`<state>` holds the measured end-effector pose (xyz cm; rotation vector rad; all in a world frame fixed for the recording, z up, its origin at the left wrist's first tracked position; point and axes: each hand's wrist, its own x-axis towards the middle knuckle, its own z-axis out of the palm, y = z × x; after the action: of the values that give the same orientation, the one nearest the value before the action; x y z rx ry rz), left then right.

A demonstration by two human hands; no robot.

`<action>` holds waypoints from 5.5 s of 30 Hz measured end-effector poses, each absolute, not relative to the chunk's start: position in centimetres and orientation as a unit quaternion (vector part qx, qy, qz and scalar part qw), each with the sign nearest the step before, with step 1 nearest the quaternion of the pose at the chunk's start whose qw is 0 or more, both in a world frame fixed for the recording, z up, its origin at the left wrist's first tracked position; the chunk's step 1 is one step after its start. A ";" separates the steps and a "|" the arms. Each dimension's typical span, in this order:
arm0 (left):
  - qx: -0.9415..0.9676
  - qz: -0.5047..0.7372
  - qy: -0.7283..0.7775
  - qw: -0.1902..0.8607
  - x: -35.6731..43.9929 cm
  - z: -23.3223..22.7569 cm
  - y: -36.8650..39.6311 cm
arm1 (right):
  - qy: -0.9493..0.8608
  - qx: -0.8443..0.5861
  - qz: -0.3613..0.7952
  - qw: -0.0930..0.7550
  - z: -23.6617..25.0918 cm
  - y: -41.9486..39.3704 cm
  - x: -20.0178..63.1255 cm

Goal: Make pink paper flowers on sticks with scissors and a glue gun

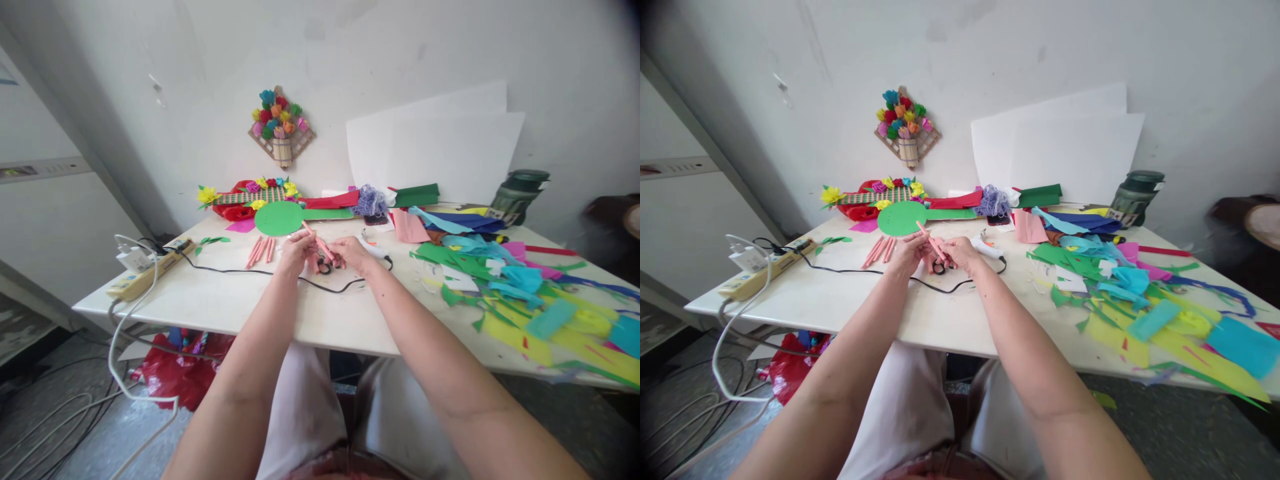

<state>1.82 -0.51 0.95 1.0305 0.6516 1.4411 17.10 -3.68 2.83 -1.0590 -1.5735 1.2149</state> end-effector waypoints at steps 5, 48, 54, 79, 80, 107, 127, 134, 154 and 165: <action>0.436 0.617 0.293 0.586 1.8 1.1 -0.6 | -0.641 -0.429 0.472 0.427 2.8 -3.9 17.1; 0.462 0.601 0.289 0.584 1.6 0.6 -0.1 | -0.662 -0.485 0.364 0.440 2.3 -3.2 16.7; 0.459 0.603 0.298 0.581 1.7 0.7 -0.2 | -0.656 -0.508 0.350 0.435 2.6 -3.4 16.5; 0.361 0.689 0.314 0.545 0.8 1.1 0.1 | -0.786 -0.607 -0.059 0.105 2.4 -4.9 13.6; 0.357 0.690 0.313 0.546 0.8 1.1 0.1 | -0.786 -0.608 -0.056 0.099 2.5 -4.8 13.5; 0.213 0.726 0.270 0.596 0.3 1.4 0.4 | -0.607 -0.446 0.479 0.451 2.7 -3.3 18.3; 0.186 0.728 0.250 0.610 0.2 1.3 0.5 | -0.673 -0.476 0.481 0.299 4.4 -5.0 19.1; 0.202 0.711 0.252 0.625 0.2 1.3 0.2 | -0.677 -0.473 0.485 0.288 4.9 -5.5 19.1; 0.191 0.709 0.230 0.638 0.5 1.2 0.1 | -0.713 -0.436 0.461 0.299 3.3 -4.1 19.3; 0.168 0.694 0.247 0.655 0.4 1.2 0.4 | -0.703 -0.433 0.475 0.305 3.5 -4.4 19.2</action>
<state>0.37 0.39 1.23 0.3810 0.5599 1.5741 19.16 -4.36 3.54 -1.1457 -1.8618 1.2566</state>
